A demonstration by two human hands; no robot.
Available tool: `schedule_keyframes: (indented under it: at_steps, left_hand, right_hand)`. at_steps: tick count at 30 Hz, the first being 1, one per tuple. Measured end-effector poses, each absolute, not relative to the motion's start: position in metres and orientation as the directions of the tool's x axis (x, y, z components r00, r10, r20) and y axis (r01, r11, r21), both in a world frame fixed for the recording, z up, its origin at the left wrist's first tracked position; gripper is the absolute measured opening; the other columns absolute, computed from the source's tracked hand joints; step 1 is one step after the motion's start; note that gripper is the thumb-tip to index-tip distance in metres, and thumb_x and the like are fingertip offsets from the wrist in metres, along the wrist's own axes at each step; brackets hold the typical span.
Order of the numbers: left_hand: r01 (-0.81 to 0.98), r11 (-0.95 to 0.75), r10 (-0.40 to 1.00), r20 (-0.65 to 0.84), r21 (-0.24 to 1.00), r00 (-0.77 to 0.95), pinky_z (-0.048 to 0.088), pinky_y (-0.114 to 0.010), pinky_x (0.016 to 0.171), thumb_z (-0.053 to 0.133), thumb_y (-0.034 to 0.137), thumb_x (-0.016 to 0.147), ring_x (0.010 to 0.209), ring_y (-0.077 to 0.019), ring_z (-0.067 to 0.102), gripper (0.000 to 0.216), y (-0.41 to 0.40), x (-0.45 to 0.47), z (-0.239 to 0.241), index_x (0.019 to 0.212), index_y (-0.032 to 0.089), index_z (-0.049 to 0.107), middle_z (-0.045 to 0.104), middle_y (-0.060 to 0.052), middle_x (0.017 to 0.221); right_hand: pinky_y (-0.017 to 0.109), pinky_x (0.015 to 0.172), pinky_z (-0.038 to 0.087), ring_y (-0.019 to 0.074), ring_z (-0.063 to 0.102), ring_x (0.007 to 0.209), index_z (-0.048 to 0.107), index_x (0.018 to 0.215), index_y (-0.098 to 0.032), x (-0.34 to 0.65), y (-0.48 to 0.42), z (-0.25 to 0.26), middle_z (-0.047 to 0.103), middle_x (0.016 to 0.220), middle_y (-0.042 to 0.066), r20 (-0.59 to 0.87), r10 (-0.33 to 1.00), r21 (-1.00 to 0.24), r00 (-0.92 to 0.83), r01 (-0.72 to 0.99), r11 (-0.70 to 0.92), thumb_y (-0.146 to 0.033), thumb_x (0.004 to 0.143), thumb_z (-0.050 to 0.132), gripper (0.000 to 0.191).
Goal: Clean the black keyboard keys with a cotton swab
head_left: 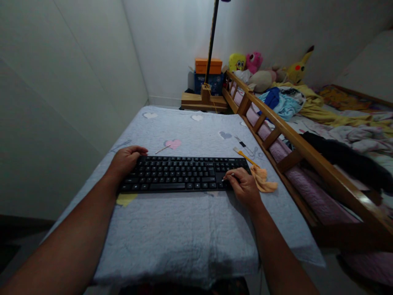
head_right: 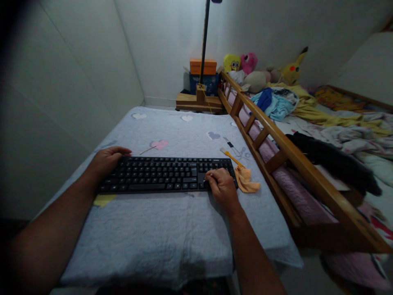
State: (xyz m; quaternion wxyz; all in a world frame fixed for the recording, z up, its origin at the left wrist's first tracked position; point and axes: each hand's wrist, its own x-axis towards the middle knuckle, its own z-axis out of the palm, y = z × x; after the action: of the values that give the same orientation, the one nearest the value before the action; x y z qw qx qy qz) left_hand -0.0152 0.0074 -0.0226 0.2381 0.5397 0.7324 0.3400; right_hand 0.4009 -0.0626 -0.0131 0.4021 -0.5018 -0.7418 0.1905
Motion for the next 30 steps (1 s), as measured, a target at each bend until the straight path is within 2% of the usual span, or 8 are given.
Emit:
schedule_keyframes:
  at_steps: [8,30]
  left_hand:
    - [0.632,0.195,0.951,0.013,0.75,-0.309,0.052,-0.038,0.092,0.048,0.029,0.065,0.092,-0.0255,0.07,0.043,0.005,-0.013,-0.019,0.096,0.018,0.076,0.079,-0.006,0.099]
    - [0.621,0.198,0.948,0.012,0.758,-0.317,0.051,-0.038,0.097,0.049,0.028,0.064,0.095,-0.0255,0.07,0.043,0.004,-0.012,-0.018,0.095,0.018,0.076,0.079,-0.006,0.099]
  right_hand:
    - [0.035,0.079,0.046,0.0219,0.063,0.084,0.07,0.082,-0.023,0.403,-0.065,-0.011,0.07,0.082,0.004,0.395,0.898,-0.692,-0.195,0.58,0.43,-0.022,0.093,0.056,0.018]
    - [0.035,0.078,0.048,0.0219,0.065,0.082,0.071,0.081,-0.023,0.414,-0.067,-0.009,0.071,0.08,0.004,0.403,0.904,-0.699,-0.143,0.59,0.404,-0.026,0.094,0.057,0.02]
